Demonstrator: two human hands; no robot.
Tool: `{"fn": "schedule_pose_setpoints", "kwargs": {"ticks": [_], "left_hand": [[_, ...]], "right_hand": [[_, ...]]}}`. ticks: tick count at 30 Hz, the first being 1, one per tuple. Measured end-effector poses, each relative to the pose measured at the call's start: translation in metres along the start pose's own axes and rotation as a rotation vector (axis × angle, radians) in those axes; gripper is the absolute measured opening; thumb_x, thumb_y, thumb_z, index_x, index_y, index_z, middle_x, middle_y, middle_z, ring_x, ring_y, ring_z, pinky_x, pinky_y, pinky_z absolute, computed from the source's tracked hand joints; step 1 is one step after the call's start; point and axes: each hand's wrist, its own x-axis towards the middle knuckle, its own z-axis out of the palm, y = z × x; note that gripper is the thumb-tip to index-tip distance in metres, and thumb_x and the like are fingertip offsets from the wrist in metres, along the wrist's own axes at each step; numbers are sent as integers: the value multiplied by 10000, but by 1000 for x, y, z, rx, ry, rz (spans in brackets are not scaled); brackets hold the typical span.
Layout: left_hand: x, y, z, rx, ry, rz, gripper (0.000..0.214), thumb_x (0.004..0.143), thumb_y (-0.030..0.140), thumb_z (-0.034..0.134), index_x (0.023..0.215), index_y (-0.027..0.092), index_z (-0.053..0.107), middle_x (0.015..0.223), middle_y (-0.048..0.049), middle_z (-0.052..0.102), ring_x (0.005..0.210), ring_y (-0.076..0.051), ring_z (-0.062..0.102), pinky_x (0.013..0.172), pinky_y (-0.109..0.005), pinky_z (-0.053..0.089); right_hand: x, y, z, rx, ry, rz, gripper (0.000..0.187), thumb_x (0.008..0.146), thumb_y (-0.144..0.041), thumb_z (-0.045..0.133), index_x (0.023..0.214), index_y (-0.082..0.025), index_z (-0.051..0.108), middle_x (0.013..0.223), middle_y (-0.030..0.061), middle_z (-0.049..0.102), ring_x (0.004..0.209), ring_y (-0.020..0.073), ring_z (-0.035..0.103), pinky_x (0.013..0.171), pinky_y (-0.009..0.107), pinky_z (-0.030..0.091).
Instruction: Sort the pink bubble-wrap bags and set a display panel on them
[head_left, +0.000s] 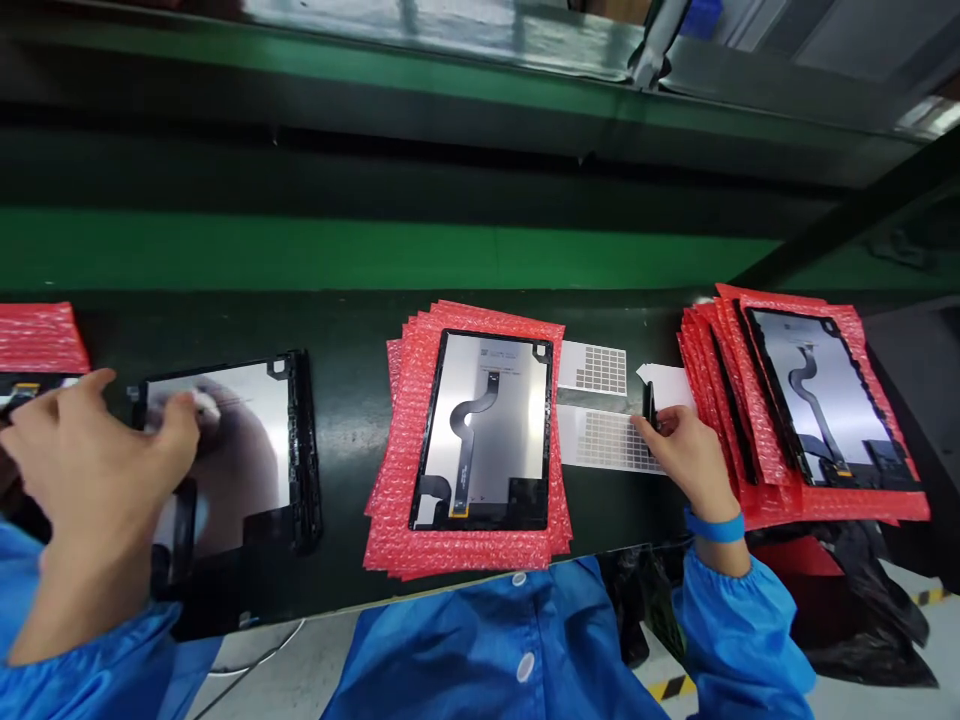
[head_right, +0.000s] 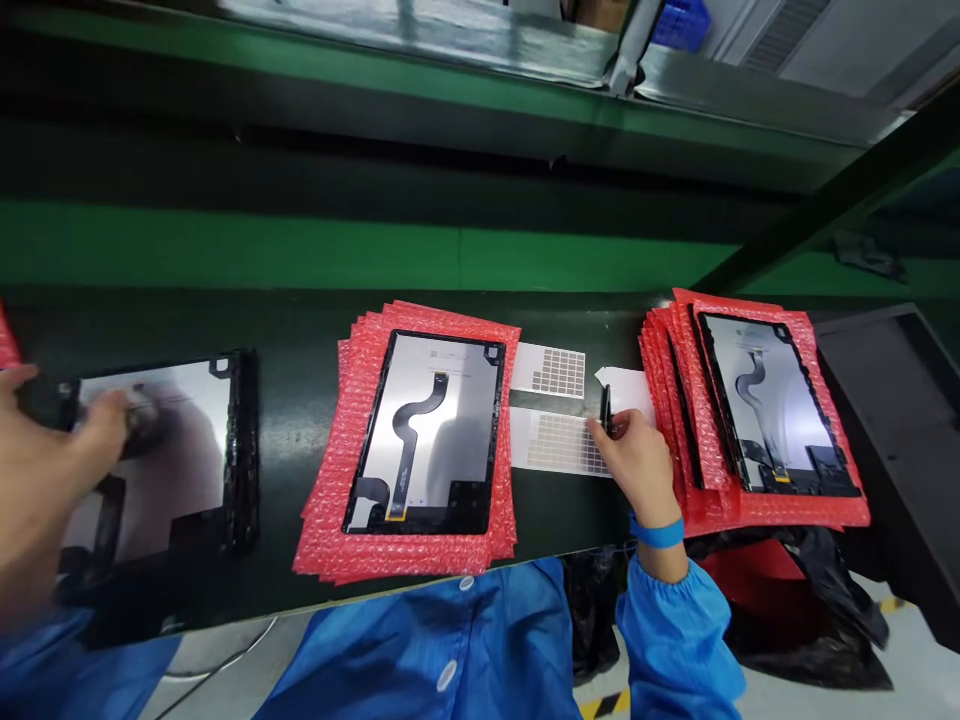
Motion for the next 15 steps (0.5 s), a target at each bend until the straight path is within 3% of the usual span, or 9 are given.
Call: {"fn": "schedule_pose_setpoints", "kwargs": {"ticks": [3, 6, 8, 10, 13, 15], "left_hand": [[-32, 51, -10, -171, 26, 297, 663, 791, 486, 612, 1348, 131, 665, 1455, -211, 618, 1417, -422, 529, 1214, -610, 406], [-72, 96, 3, -414, -196, 501, 515, 908, 526, 658, 1312, 207, 668, 1464, -169, 636, 1401, -358, 582, 1213, -551, 438], [-94, 115, 21, -498, -361, 469, 559, 935, 538, 654, 1394, 221, 617, 1547, -168, 577, 1451, -344, 546, 1213, -542, 449], [-108, 123, 38, -565, -470, 351, 642, 941, 541, 663, 1485, 220, 547, 1609, -168, 518, 1502, -342, 492, 1242, -538, 423], [-120, 118, 53, -661, -520, 200, 701, 941, 536, 685, 1541, 224, 500, 1671, -157, 441, 1563, -342, 398, 1283, -531, 369], [-126, 112, 55, -700, -521, 162, 692, 957, 528, 678, 1554, 228, 497, 1691, -150, 410, 1586, -331, 351, 1296, -523, 352]], "right_hand": [[6, -2, 5, 157, -11, -40, 437, 801, -662, 719, 775, -238, 615, 682, 68, 692, 623, 255, 663, 621, 378, 507], [17, -22, 10, 384, -34, -122, 479, 875, -709, 642, 956, -242, 575, 878, 85, 758, 681, 246, 716, 582, 365, 564], [26, -37, 17, 503, -60, -191, 491, 898, -717, 637, 1030, -252, 551, 1005, 91, 772, 789, 251, 760, 648, 383, 623], [34, -48, 27, 579, -84, -262, 499, 905, -693, 676, 1106, -244, 589, 1067, 97, 778, 883, 260, 779, 760, 419, 652], [43, -49, 41, 538, -124, -342, 497, 945, -648, 679, 1204, -224, 655, 1104, 113, 789, 920, 267, 785, 832, 442, 648], [47, -43, 46, 451, -142, -358, 471, 968, -639, 657, 1161, -211, 695, 1077, 122, 793, 892, 273, 781, 811, 440, 642]]}}
